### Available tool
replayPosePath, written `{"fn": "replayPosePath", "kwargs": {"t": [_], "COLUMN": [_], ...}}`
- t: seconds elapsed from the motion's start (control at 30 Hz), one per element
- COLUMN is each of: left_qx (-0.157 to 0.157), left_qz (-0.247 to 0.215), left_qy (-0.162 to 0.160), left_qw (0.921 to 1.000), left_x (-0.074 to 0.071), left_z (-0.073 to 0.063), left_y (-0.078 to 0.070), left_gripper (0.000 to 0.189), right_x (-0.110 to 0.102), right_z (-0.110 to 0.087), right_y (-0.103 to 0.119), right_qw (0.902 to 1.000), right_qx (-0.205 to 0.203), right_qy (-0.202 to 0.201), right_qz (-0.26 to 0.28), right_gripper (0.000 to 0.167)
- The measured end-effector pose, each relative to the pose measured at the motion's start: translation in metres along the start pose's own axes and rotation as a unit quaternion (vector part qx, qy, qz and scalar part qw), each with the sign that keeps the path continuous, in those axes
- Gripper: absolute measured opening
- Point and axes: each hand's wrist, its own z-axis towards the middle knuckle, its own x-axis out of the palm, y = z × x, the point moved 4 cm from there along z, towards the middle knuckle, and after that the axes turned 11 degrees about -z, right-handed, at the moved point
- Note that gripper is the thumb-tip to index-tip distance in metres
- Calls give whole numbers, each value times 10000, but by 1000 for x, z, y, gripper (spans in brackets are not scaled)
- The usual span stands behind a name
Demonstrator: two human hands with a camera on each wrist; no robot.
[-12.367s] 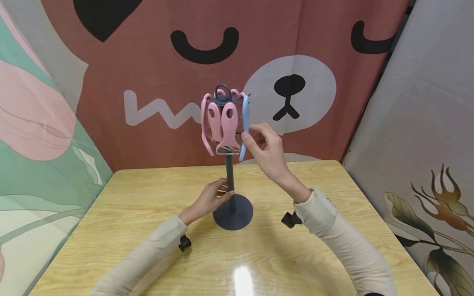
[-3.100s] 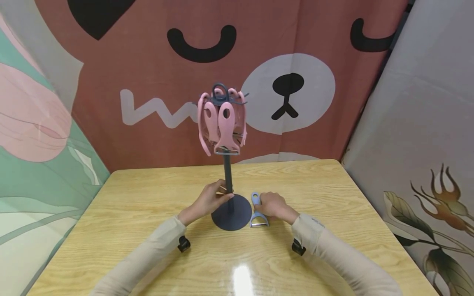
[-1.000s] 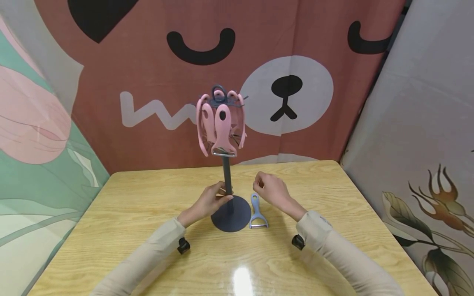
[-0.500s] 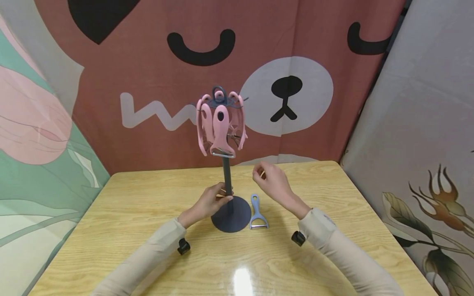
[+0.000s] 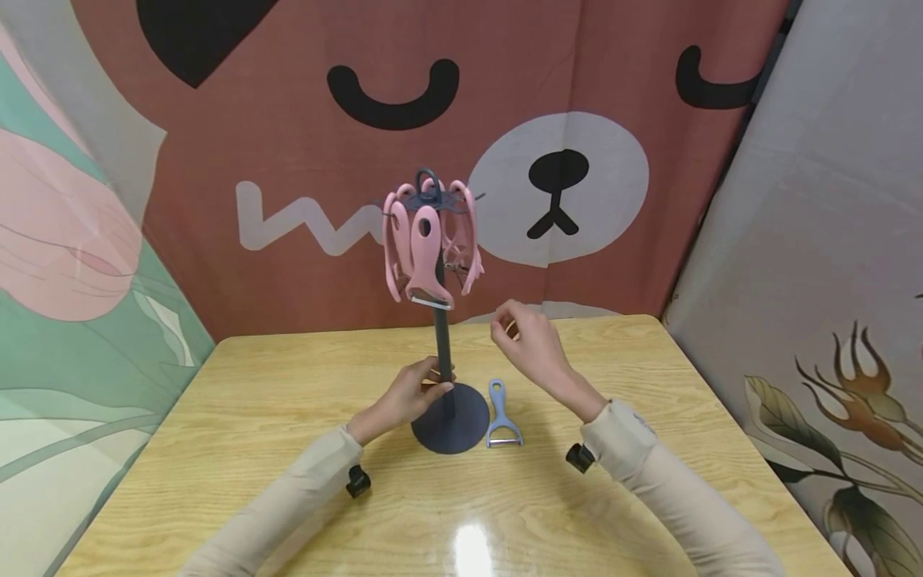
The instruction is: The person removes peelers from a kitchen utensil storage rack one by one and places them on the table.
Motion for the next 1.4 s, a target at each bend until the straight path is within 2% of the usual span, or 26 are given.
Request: {"fn": "replayPosePath", "kwargs": {"t": [0.33,0.5,0.77,0.97,1.4], "left_qx": [-54,60,268,234,312], "left_qz": [-235,-278,180,238,299], "left_qy": [9,-140,-340,-320,-313], "left_qw": [9997,9995,9989,9989,9986], "left_x": [-2,-2,-3,-2,-3], "left_z": [1,3,4,4,4], "left_y": [4,0,-5,-4,-4], "left_gripper": [37,38,28,25,24], "right_x": [-11,-16,-22,-25,-33], "right_z": [4,7,13,14,20], "right_y": [6,5,10,11,18], "right_qw": [9996,9990,9985,9983,9961], "right_qx": [-128,-148,-167,-108,-194], "right_qy": [-248,-408,-483,-463,-705], "right_qz": [84,128,193,339,493], "right_gripper": [9,6,8,8,8]}}
